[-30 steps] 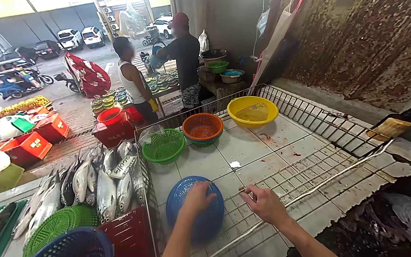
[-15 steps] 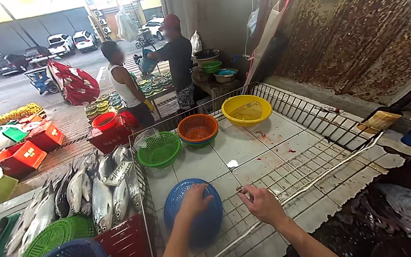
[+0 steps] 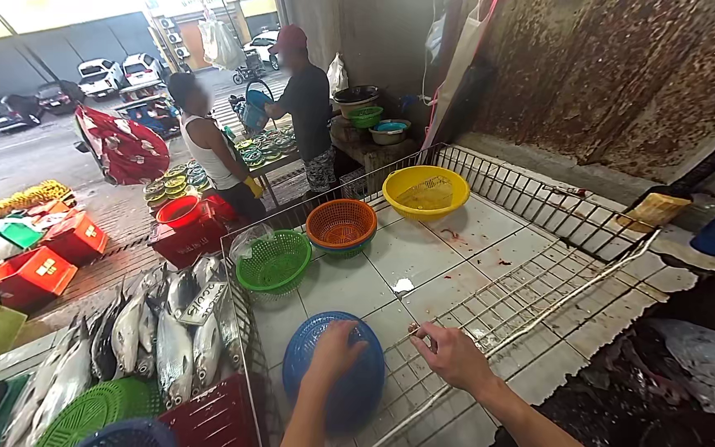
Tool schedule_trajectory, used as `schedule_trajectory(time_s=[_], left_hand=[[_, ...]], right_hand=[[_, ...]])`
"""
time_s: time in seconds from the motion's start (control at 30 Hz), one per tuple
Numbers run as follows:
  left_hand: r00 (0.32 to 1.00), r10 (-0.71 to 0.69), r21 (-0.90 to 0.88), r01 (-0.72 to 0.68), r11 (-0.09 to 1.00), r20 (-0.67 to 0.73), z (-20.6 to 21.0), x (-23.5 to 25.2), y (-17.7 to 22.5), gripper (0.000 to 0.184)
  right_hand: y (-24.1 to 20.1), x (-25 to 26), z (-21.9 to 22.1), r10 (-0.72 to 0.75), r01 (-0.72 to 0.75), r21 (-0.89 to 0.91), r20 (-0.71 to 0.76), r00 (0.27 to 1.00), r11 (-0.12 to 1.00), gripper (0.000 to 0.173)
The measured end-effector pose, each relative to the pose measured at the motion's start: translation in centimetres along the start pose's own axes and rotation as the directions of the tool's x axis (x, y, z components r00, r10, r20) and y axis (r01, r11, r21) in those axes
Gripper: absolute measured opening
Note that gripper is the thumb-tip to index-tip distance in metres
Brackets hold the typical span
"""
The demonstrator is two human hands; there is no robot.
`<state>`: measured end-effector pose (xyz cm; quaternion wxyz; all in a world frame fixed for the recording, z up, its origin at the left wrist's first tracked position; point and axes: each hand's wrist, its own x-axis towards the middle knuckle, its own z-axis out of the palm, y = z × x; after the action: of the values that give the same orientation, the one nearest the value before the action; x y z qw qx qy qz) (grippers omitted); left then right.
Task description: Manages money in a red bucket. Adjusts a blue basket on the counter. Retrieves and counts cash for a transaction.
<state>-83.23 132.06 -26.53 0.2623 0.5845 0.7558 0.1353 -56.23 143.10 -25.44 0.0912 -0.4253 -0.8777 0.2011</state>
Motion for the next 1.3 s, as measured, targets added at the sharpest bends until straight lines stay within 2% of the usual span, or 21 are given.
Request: schedule_trajectory(time_s=[0.17, 0.37, 0.53, 0.8, 0.97, 1.2, 1.27, 1.3], left_hand=[[1.000, 0.003, -0.002, -0.003, 1.000, -0.004, -0.1, 0.1, 0.0, 0.056], [1.000, -0.002, 0.005, 0.002, 1.000, 0.004, -0.2, 0.2, 0.2, 0.056], [1.000, 0.014, 0.004, -0.014, 1.000, -0.019, 0.3, 0.3, -0.1, 0.053], [0.999, -0.002, 0.074, -0.002, 0.997, 0.050, 0.0, -0.2, 1.0, 0.056], [0.999, 0.004, 0.076, -0.007, 0.997, 0.035, 0.3, -0.3, 0.7, 0.056], [1.000, 0.022, 0.050, -0.022, 0.999, 0.003, 0.2, -0.2, 0.7, 0.055], [1.000, 0.026, 0.048, -0.026, 0.999, -0.002, 0.2, 0.0, 0.6, 0.054], [1.000, 0.028, 0.045, -0.028, 0.999, -0.005, 0.3, 0.0, 0.6, 0.053]], right_hand=[[0.0, 0.0, 0.1, -0.003, 0.003, -0.008, -0.012, 1.000, 1.000, 0.041], [0.1, 0.1, 0.9, -0.079, 0.088, 0.024, -0.253, 0.964, 0.996, 0.038], [0.3, -0.7, 0.6, -0.045, 0.050, 0.019, -0.200, 0.979, 0.999, 0.036], [0.3, -0.8, 1.2, -0.026, 0.020, -0.026, -0.258, 0.966, 0.999, 0.037], [0.3, -1.0, 1.4, -0.028, 0.019, -0.034, -0.295, 0.955, 0.999, 0.038], [0.4, -1.0, 0.9, -0.009, 0.005, -0.015, -0.236, 0.972, 1.000, 0.039], [0.7, -1.1, 1.0, -0.044, 0.051, 0.015, -0.289, 0.956, 0.999, 0.039], [1.0, -1.3, 1.2, -0.098, 0.131, 0.059, -0.390, 0.915, 0.990, 0.037]])
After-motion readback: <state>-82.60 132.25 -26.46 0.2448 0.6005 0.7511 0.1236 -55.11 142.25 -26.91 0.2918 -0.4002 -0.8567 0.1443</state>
